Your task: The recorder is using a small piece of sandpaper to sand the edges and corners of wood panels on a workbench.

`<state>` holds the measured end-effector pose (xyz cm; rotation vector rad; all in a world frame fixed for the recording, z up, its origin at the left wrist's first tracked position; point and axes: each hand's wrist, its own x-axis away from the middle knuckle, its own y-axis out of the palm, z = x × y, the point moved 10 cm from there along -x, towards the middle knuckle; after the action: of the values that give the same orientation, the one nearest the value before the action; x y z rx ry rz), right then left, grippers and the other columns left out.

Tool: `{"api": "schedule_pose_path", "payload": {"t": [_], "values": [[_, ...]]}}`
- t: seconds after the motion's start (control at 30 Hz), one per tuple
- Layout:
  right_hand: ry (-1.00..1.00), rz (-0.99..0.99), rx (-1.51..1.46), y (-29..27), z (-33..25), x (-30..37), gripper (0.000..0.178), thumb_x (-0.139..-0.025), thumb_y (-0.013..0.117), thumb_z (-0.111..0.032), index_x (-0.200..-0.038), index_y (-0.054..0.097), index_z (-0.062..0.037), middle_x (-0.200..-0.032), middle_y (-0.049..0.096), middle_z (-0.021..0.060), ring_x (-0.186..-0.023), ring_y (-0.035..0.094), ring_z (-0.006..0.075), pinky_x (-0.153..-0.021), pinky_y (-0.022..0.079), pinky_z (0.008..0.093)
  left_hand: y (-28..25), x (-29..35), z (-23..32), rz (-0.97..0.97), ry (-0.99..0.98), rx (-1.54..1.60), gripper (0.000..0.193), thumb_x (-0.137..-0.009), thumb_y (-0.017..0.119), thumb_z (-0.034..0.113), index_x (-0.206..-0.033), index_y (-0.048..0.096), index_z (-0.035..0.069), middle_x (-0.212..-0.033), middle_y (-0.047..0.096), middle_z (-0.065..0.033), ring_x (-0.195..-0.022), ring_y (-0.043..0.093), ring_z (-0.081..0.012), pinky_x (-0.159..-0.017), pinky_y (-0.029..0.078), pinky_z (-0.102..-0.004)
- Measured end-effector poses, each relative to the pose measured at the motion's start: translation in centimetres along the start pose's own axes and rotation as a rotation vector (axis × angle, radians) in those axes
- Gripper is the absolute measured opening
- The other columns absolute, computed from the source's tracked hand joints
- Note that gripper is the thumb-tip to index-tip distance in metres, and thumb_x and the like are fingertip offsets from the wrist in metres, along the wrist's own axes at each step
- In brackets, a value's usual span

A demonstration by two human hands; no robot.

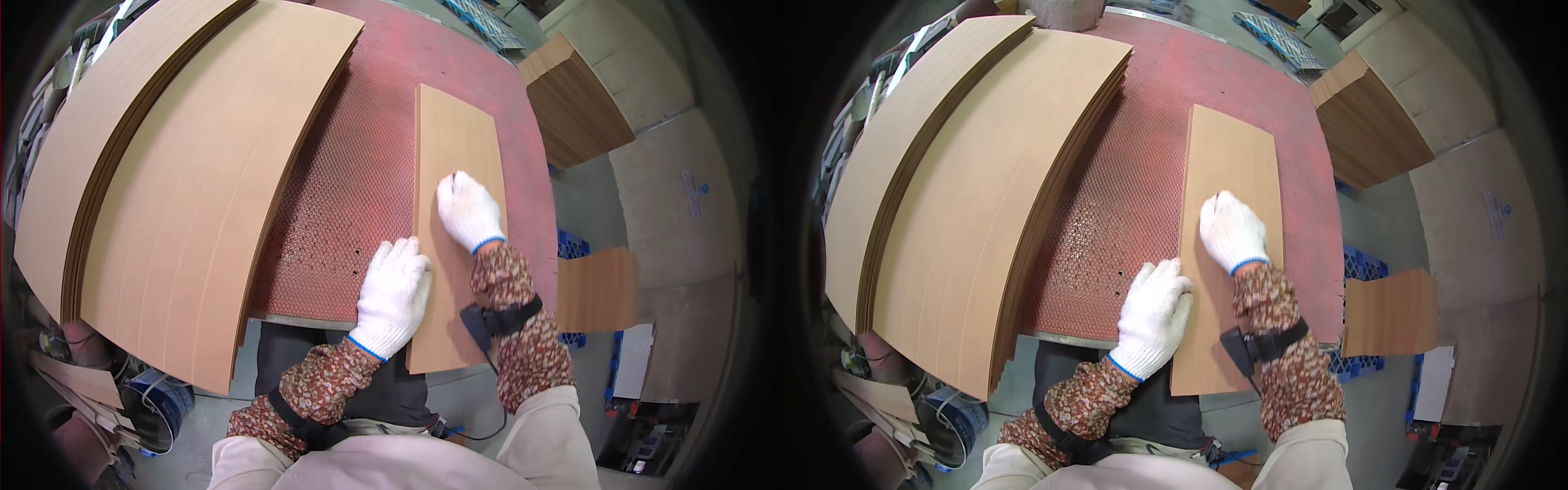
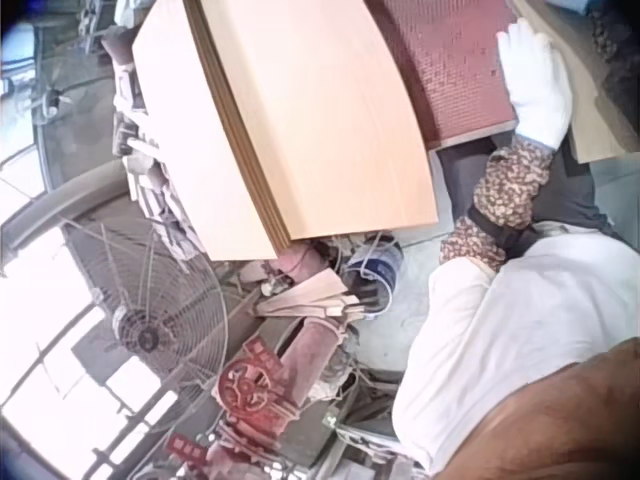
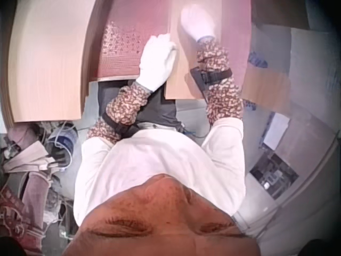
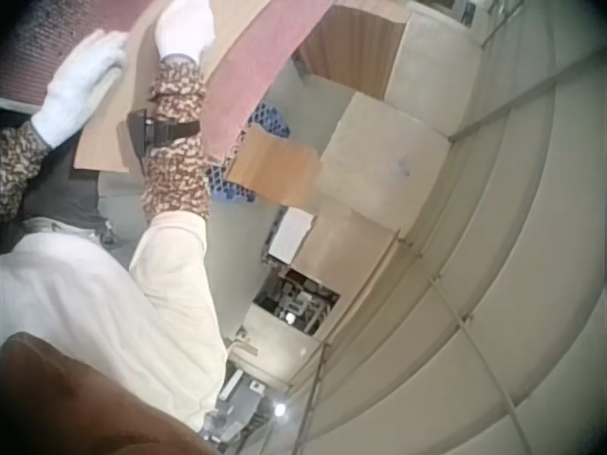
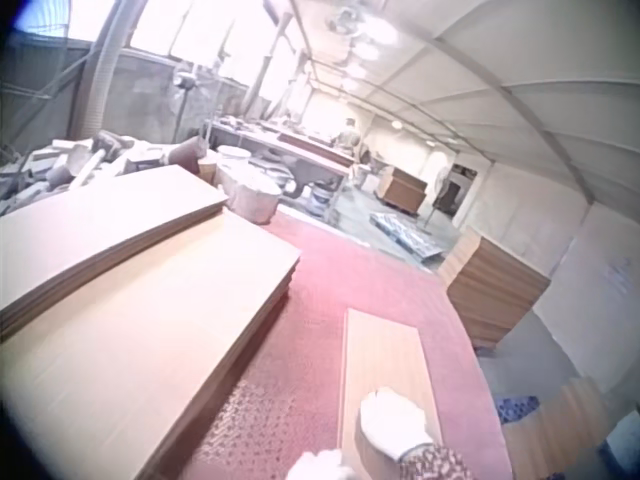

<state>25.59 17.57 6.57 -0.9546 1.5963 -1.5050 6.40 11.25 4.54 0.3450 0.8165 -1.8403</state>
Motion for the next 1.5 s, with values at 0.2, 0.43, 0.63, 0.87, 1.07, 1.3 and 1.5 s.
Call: {"api": "schedule_pose_path", "payload": {"t": [0.2,0.43,0.63,0.87,1.07,1.3,1.5], "values": [[0.017,-0.005,0.031,0.1,3.1,-8.9,0.043,-0.107,0.046,-0.037,-0.117,0.071,-0.0041,-0.117,0.076,0.0265,-0.109,0.074,0.048,-0.094,0.058,0.0595,0.9,0.2,1.9,-0.038,-0.025,0.041,0.029,-0.078,0.075,-0.003,-0.103,0.062,0.005,-0.111,0.063,-0.0199,-0.108,0.062,-0.0407,-0.097,0.049,-0.0501],[-0.21,-0.011,0.167,5.3,6.6,-15.2,0.047,-0.106,0.044,-0.037,-0.12,0.073,-0.002,-0.127,0.073,0.0291,-0.121,0.069,0.0494,-0.105,0.053,0.0582,-0.6,4.6,5.4,-0.07,-0.045,0.053,0.032,-0.074,0.076,-0.004,-0.102,0.062,0.005,-0.111,0.063,-0.0203,-0.103,0.062,-0.04,-0.091,0.049,-0.0479],[-0.384,-0.078,0.378,4.5,4.1,-17.3,0.045,-0.104,0.048,-0.031,-0.119,0.075,0.0012,-0.125,0.073,0.0301,-0.122,0.068,0.0482,-0.107,0.053,0.0556,-1.5,7.0,6.9,-0.074,-0.058,0.043,0.036,-0.072,0.077,-0.005,-0.102,0.061,0.005,-0.112,0.063,-0.0201,-0.1,0.062,-0.0387,-0.088,0.049,-0.0475],[-0.533,-0.222,0.748,4.5,-0.4,-17.4,0.04,-0.103,0.048,-0.021,-0.117,0.079,0.0011,-0.122,0.074,0.0296,-0.123,0.07,0.0454,-0.105,0.056,0.0536,-1.8,8.5,7.2,-0.129,-0.109,-0.009,0.037,-0.074,0.08,-0.002,-0.106,0.063,0.005,-0.121,0.066,-0.0219,-0.113,0.065,-0.0395,-0.099,0.051,-0.0505],[-0.34,-0.147,0.484,6.4,3.0,-23.9,0.043,-0.102,0.048,-0.028,-0.116,0.078,-0.0003,-0.128,0.073,0.0277,-0.123,0.068,0.0475,-0.107,0.053,0.0561,-2.5,5.4,3.5,-0.095,-0.07,0.038,0.035,-0.076,0.08,-0.002,-0.106,0.065,0.004,-0.121,0.068,-0.0235,-0.117,0.066,-0.0404,-0.101,0.051,-0.0527],[-0.248,-0.056,0.327,7.5,-0.2,-21.8,0.043,-0.104,0.046,-0.03,-0.114,0.076,0.0002,-0.127,0.073,0.0283,-0.121,0.069,0.047,-0.102,0.056,0.0554,-4.2,1.3,-3.1,-0.076,-0.03,0.079,0.029,-0.077,0.077,-0.003,-0.102,0.063,0.005,-0.114,0.067,-0.0219,-0.107,0.065,-0.0399,-0.095,0.051,-0.0492],[-0.031,0.056,0.005,3.8,-4.3,-5.0,0.04,-0.108,0.046,-0.034,-0.107,0.072,-0.0037,-0.106,0.077,0.0267,-0.099,0.075,0.0472,-0.088,0.06,0.0589,-5.0,2.9,-3.5,-0.001,-0.002,0.035,0.024,-0.08,0.076,-0.001,-0.099,0.064,0.006,-0.112,0.067,-0.0199,-0.107,0.064,-0.0405,-0.096,0.05,-0.05]]}}
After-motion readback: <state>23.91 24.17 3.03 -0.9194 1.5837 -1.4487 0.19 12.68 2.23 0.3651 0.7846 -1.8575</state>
